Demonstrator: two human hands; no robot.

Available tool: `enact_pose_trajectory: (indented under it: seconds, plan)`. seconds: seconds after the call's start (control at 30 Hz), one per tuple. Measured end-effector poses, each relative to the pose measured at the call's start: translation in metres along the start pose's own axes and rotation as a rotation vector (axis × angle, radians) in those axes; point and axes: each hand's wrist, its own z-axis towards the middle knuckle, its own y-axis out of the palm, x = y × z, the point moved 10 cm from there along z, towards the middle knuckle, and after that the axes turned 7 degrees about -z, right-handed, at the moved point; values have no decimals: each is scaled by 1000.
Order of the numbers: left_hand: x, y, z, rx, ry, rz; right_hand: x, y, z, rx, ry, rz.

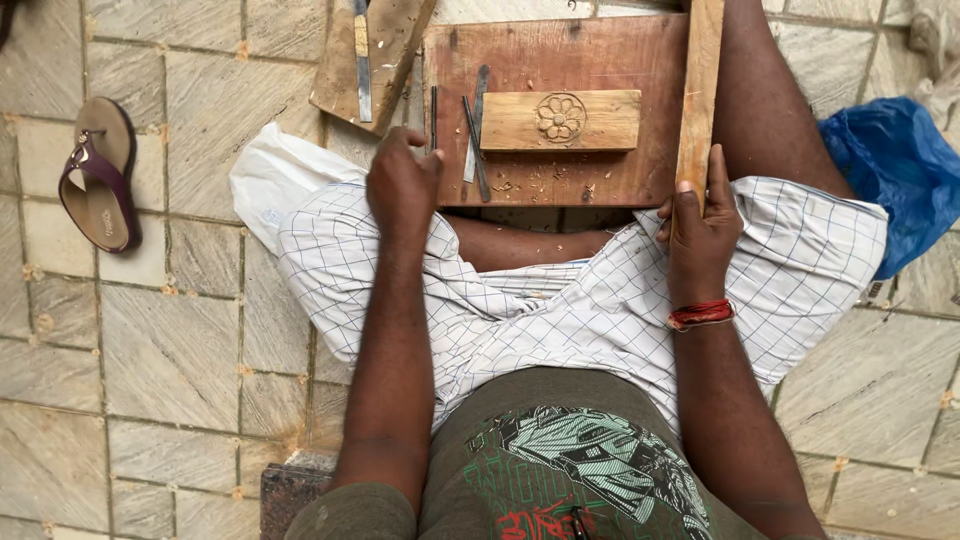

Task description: The person carves a floral design into a small rectangular block of wood using a chisel and a wooden mallet. They repeatedly strike the chisel to shape the petals and center of the flower while seated on the floor.

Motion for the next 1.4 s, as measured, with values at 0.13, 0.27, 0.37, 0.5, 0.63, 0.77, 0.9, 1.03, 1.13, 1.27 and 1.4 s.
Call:
enact_pose_trajectory:
  seconds: [0.13,0.27,0.37,0.5,0.63,0.77,0.9,1.03,1.13,1.27,1.4]
  plan:
    - [-22,6,5,-167,-144,18,-2,5,3,1,-18,-16]
    - [-38,15,2,-262,-318,-100,1,5,2,13,-4,-28]
    - [-36,5,11,-194,-311,-302,2,3,1,14,-2,0]
    - [-17,21,19,-218,-306,-922,7,3,4,1,27,4]
    - [-8,30,20,-210,-272,-849,6,9,6,-11,33,6]
    - [-11,21,25,-106,-159,-225,4,13,7,-41,39,-11]
    - [-13,23,26,-70,-111,-105,3,17,9,-64,27,-31]
    - [-23,30,19,-131,-204,-169,5,17,10,-75,31,-72]
    - [-25,32,16,-167,-242,-1,5,18,12,-83,16,-69]
    - [-5,31,13,-89,-72,22,3,18,10,-84,6,-113]
    - [-7,53,-3,-266,-165,52,2,19,10,-89,17,-88]
